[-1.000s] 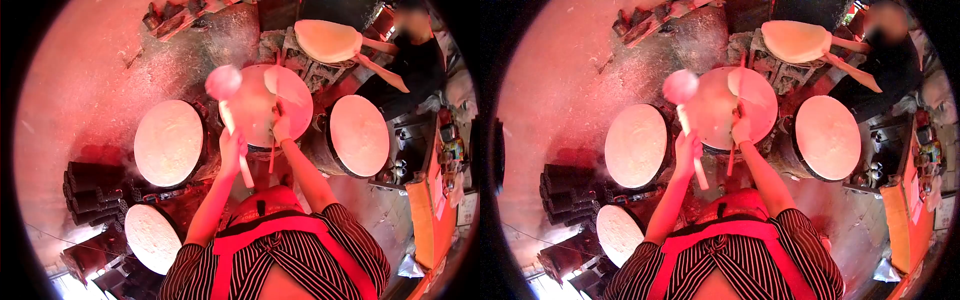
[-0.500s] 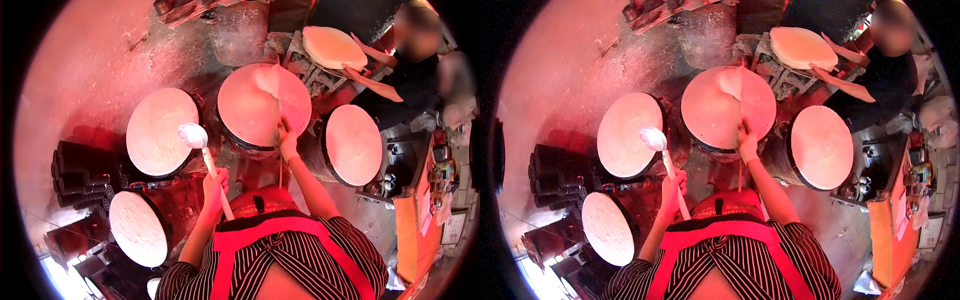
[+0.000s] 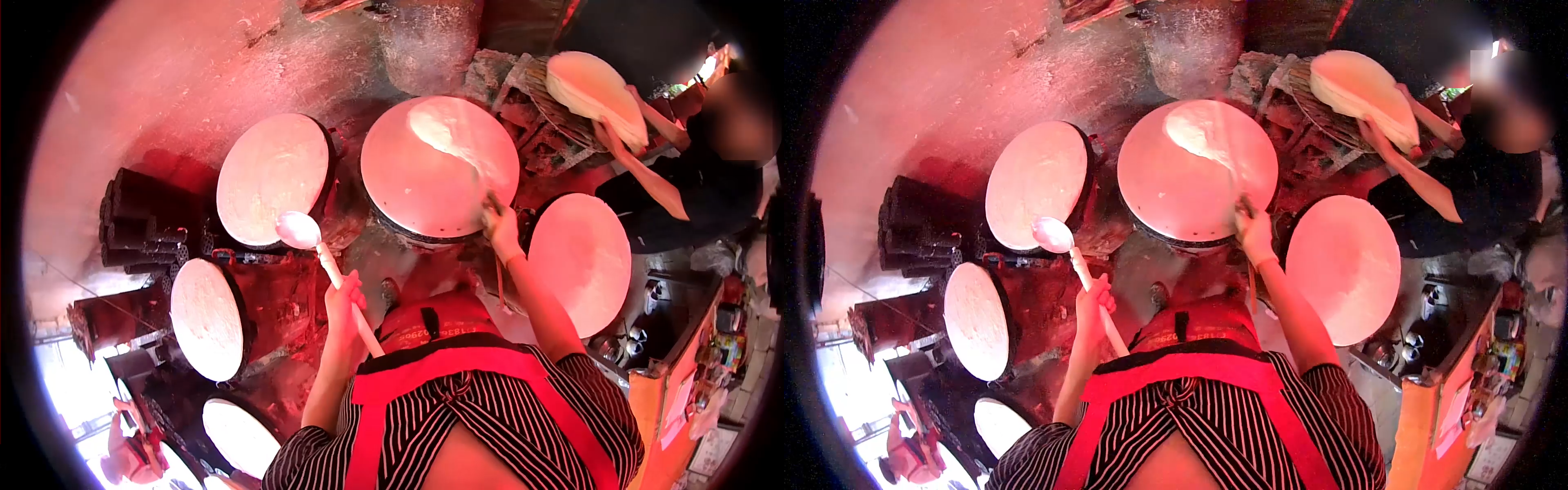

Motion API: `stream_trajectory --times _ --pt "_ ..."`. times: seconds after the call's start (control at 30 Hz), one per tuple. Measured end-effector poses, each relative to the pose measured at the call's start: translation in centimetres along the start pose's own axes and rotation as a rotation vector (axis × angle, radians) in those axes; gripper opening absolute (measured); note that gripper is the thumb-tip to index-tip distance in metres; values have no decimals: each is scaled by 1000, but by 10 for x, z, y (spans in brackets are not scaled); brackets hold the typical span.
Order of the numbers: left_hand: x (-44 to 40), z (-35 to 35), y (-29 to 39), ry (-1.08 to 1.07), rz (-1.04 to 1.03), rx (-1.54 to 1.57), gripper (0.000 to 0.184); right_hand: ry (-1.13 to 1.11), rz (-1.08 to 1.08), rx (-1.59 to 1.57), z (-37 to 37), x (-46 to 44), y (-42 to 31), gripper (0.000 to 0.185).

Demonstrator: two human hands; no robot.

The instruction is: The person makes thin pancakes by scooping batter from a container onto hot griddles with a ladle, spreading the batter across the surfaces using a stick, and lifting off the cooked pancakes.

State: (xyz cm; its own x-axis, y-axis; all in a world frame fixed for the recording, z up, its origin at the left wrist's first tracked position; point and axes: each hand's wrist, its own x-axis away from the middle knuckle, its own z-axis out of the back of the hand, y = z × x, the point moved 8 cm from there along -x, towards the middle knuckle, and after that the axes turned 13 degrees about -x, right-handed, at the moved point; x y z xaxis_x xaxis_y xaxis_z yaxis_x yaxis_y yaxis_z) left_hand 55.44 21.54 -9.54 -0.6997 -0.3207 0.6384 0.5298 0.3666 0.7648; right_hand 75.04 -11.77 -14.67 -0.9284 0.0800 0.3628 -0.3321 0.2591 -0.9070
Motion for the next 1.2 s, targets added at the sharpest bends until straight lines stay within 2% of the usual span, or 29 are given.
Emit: stream_trajectory --times 0.07,0.13,0.2,0.23,0.27,0.3,0.33,0.4,0.47,0.5,0.53,0.6,0.7,0.73,0.8,0.83,0.9,0.93,0.97,1.0,1.07,1.1,1.2 --pt "-1 -3 -15 80 -10 -17 17 -151 -39 -34 -41 -6 -10 42" --pt "9 -9 -19 137 -29 -31 14 -242 -109 82 -61 -5 -17 42" --pt "19 -17 -21 208 -61 1 13 -419 -171 119 -57 14 -33 43" --pt "20 -18 -29 155 -35 9 11 -509 -203 138 -49 25 -41 43" --pt "25 -19 -30 161 -25 20 14 -556 -283 -35 -34 31 -50 43" --pt "29 -21 -31 168 -16 29 17 -557 -255 67 -12 22 -49 42" --pt "32 -23 -31 173 -8 39 20 -386 -218 135 8 6 -46 40" --pt "43 -27 -30 195 -39 90 28 -127 -111 22 33 -18 -60 37" --pt "56 -36 -27 211 -69 116 32 -158 -80 47 20 -45 -62 35" --pt "66 -43 -22 218 -84 116 33 -218 -38 195 12 -66 -38 33" --pt "73 -49 -19 226 -100 113 34 -371 -75 237 -13 -63 -36 34" --pt "81 -53 -28 234 -75 94 39 -528 -131 176 -49 -38 -45 36" --pt "95 -50 -47 270 -61 4 43 -736 -146 313 -40 -35 -46 41" --pt "103 -51 -53 295 -27 -3 43 -830 -243 240 -22 -37 -50 46" --pt "120 -47 -67 349 46 -18 43 -695 -339 295 7 -62 -64 51" --pt "127 -45 -73 348 42 13 42 -653 -201 224 16 -109 -45 47" --pt "133 -37 -92 335 32 83 41 -517 -123 203 6 -121 -53 37" --pt "137 -33 -99 321 25 121 41 -431 -178 256 -8 -95 -87 31" --pt "141 -32 -105 340 102 157 40 -564 -213 284 -16 -92 -66 22" --pt "141 -29 -104 346 84 128 40 -699 -245 309 -23 -88 -46 14" --pt "136 -20 -102 345 45 63 39 -762 -293 298 -18 -38 -50 16" --pt "139 -27 -89 356 56 60 39 -789 -279 397 -8 -22 -54 22" --pt "151 -50 -42 315 -10 -37 39 -723 -508 227 35 3 -66 30"
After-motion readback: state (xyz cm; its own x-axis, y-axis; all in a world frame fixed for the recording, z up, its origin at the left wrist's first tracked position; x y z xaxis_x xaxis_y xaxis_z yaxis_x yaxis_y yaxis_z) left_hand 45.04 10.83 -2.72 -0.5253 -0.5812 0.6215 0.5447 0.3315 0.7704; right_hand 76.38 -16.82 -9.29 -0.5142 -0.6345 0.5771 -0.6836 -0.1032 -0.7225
